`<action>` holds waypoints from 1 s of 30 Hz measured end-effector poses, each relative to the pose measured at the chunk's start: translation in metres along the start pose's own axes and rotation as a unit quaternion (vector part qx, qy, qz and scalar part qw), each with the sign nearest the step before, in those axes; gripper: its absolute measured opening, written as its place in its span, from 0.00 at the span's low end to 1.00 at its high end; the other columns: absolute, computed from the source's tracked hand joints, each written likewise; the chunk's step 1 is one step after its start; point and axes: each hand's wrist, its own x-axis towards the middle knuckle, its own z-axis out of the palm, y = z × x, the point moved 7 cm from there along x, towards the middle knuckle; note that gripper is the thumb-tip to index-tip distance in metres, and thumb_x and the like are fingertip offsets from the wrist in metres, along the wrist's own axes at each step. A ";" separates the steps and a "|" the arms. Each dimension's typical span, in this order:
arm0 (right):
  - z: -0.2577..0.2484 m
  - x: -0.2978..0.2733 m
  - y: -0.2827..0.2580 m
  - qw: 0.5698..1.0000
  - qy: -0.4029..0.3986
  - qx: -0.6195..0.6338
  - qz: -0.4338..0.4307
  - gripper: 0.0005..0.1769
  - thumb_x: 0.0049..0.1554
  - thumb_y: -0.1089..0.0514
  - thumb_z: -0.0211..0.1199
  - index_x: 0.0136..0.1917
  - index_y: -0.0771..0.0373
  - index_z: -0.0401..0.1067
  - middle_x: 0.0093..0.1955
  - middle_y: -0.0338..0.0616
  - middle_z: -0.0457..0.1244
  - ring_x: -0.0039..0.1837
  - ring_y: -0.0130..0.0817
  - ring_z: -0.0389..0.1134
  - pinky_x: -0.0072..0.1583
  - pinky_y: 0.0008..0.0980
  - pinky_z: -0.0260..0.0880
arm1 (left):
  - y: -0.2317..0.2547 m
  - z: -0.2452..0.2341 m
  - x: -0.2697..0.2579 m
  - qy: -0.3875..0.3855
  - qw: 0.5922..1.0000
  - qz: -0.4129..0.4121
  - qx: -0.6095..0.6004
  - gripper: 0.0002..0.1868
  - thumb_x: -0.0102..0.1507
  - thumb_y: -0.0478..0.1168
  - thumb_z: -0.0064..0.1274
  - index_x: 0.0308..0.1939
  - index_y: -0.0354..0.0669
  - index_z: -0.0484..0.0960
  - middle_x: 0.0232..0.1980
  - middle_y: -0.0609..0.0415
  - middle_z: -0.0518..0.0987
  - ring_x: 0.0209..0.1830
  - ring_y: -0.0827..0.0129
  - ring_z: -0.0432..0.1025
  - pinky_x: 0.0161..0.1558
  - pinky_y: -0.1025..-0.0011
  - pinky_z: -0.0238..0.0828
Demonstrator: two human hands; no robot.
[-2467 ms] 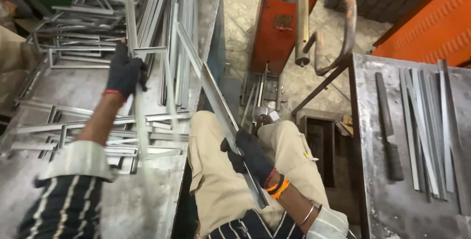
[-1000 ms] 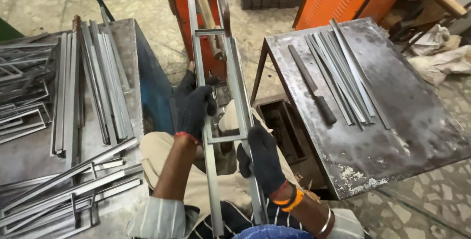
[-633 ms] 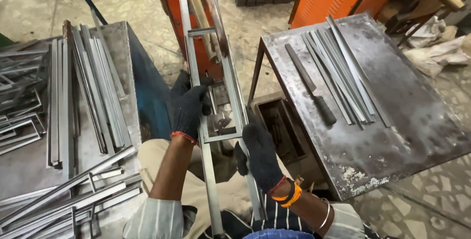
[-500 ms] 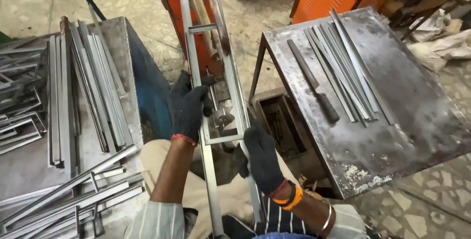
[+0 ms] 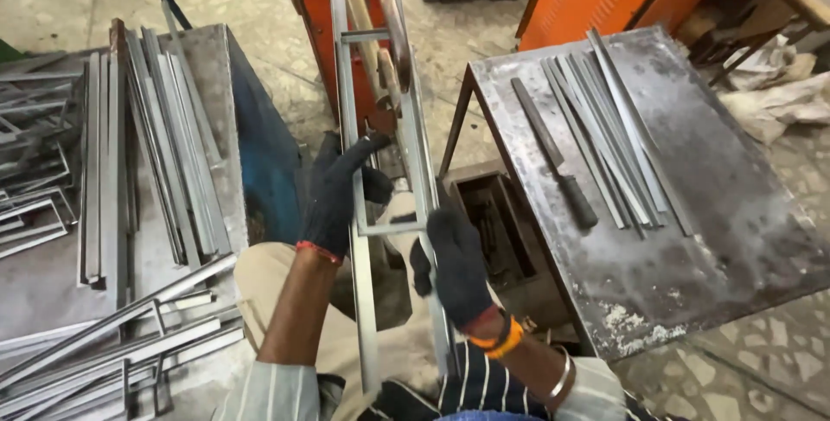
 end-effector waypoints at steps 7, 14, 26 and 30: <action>0.024 0.054 -0.044 0.999 -0.017 -0.034 -0.035 0.27 0.66 0.41 0.51 0.71 0.56 0.67 0.24 0.38 0.56 0.23 0.27 0.56 0.26 0.30 0.58 | 0.025 0.014 0.017 -0.013 0.999 0.033 0.006 0.12 0.64 0.37 0.54 0.50 0.36 0.80 0.31 0.48 0.81 0.19 0.70 0.73 0.22 0.71 0.71; 0.024 0.063 -0.037 0.999 -0.006 -0.035 -0.012 0.36 0.63 0.38 0.52 0.80 0.50 0.58 0.24 0.38 0.57 0.22 0.27 0.57 0.26 0.31 0.61 | 0.002 -0.007 0.041 0.031 0.997 0.056 0.038 0.11 0.66 0.38 0.50 0.49 0.39 0.79 0.29 0.54 0.80 0.16 0.75 0.67 0.18 0.74 0.66; 0.003 0.171 -0.062 0.942 -0.017 -0.251 -0.222 0.30 0.70 0.35 0.50 0.46 0.64 0.70 0.39 0.34 0.59 0.45 0.22 0.58 0.47 0.28 0.63 | 0.029 -0.001 0.126 0.022 0.990 0.127 0.063 0.07 0.65 0.37 0.52 0.43 0.38 0.78 0.28 0.55 0.77 0.19 0.73 0.68 0.20 0.72 0.65; 0.017 0.161 -0.077 0.949 -0.005 -0.232 -0.213 0.28 0.66 0.35 0.50 0.43 0.61 0.68 0.36 0.32 0.58 0.41 0.22 0.59 0.44 0.28 0.64 | 0.024 -0.004 0.133 0.036 0.991 0.105 0.071 0.06 0.63 0.36 0.52 0.40 0.36 0.77 0.28 0.54 0.78 0.17 0.72 0.67 0.19 0.72 0.64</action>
